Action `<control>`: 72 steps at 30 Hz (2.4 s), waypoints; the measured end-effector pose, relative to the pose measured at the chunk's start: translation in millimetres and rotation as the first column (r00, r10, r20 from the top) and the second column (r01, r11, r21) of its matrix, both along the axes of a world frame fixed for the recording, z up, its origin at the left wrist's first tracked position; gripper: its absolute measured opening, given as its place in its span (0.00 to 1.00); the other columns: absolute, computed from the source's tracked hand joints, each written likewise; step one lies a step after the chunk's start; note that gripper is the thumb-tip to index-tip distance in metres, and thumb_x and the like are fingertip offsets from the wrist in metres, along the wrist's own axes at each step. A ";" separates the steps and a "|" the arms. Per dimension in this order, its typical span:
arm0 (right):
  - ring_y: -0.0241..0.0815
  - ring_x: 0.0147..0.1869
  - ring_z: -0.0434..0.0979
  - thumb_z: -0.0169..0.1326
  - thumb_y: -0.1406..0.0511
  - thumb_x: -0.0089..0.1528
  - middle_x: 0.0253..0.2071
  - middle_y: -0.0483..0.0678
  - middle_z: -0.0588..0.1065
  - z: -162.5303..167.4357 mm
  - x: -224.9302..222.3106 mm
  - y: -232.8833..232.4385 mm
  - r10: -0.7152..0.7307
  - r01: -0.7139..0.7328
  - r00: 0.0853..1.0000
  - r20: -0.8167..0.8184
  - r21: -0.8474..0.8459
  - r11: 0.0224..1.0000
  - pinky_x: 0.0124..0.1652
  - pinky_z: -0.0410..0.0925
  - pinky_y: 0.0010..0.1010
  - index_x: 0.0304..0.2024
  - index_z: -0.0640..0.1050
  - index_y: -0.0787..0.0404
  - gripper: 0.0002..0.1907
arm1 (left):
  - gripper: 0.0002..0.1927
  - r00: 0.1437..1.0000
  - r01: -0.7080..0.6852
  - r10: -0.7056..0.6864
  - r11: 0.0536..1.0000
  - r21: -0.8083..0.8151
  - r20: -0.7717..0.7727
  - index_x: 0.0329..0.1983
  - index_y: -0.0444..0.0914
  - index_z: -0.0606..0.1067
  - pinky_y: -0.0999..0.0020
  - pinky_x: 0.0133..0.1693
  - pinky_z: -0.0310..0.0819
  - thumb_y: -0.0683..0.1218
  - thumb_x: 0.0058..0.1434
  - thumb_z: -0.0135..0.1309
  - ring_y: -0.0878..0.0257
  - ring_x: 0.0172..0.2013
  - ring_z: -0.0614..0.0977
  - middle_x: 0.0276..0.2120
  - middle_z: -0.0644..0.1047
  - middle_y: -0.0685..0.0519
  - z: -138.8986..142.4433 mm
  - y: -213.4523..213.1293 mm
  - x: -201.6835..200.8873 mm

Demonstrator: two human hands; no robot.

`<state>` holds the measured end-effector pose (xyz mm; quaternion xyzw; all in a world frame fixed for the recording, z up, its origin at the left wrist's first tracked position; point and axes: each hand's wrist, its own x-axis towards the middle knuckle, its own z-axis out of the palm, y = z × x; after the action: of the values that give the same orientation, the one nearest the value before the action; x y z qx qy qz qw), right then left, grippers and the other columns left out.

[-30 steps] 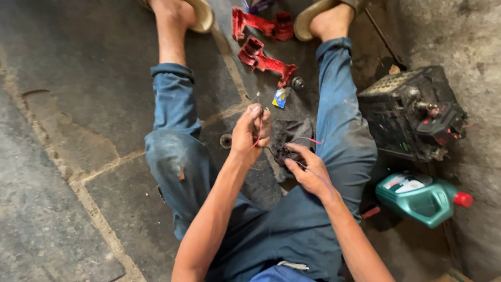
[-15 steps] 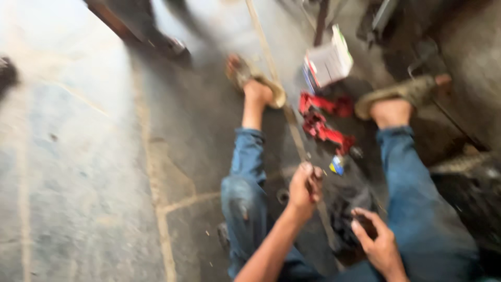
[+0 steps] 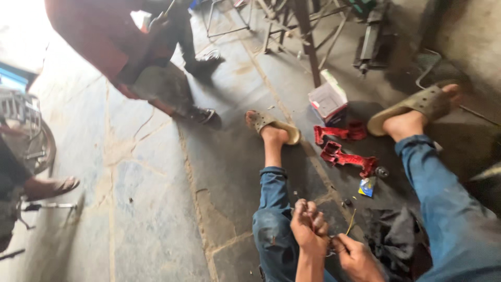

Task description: The person sits on the floor and repairs a small electric motor by hand. They strip the ends of several wires, twist them together, and connect them to the motor terminals. The person then wraps the connections with electrical tape to secure them.

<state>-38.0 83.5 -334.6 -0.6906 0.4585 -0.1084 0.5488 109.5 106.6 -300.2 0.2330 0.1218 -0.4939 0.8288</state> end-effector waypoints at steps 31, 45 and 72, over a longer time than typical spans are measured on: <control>0.31 0.27 0.71 0.51 0.67 0.68 0.60 0.62 0.78 72.0 -41.4 -28.2 -0.363 0.013 0.613 0.702 0.450 0.893 0.30 0.69 0.24 0.40 0.78 0.66 0.07 | 0.06 0.772 0.306 -0.514 0.817 0.489 0.375 0.35 0.39 0.72 0.73 0.19 0.58 0.46 0.63 0.53 0.68 0.18 0.67 0.22 0.70 0.55 1.8 39.0 -67.8; 0.30 0.29 0.72 0.50 0.65 0.73 0.46 0.52 0.78 45.4 -43.7 -41.9 -0.456 0.169 0.693 0.559 0.489 0.856 0.30 0.66 0.21 0.43 0.78 0.67 0.11 | 0.05 0.545 0.319 -0.574 0.816 0.482 0.611 0.40 0.38 0.73 0.78 0.31 0.64 0.44 0.70 0.55 0.74 0.28 0.71 0.30 0.74 0.58 -9.3 13.6 -76.4; 0.31 0.28 0.73 0.51 0.65 0.72 0.51 0.55 0.80 32.9 -32.8 -43.2 -0.551 0.303 0.660 0.511 0.491 0.817 0.31 0.70 0.25 0.44 0.79 0.69 0.12 | 0.15 0.457 0.197 -0.513 0.855 0.480 0.726 0.53 0.34 0.76 0.77 0.41 0.71 0.30 0.65 0.51 0.72 0.39 0.76 0.44 0.75 0.55 -22.5 42.8 -37.2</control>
<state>-70.8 40.3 -301.7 -0.3684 0.4100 -0.3753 0.7452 72.3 149.4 -322.7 0.5936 -0.2597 -0.4583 0.6084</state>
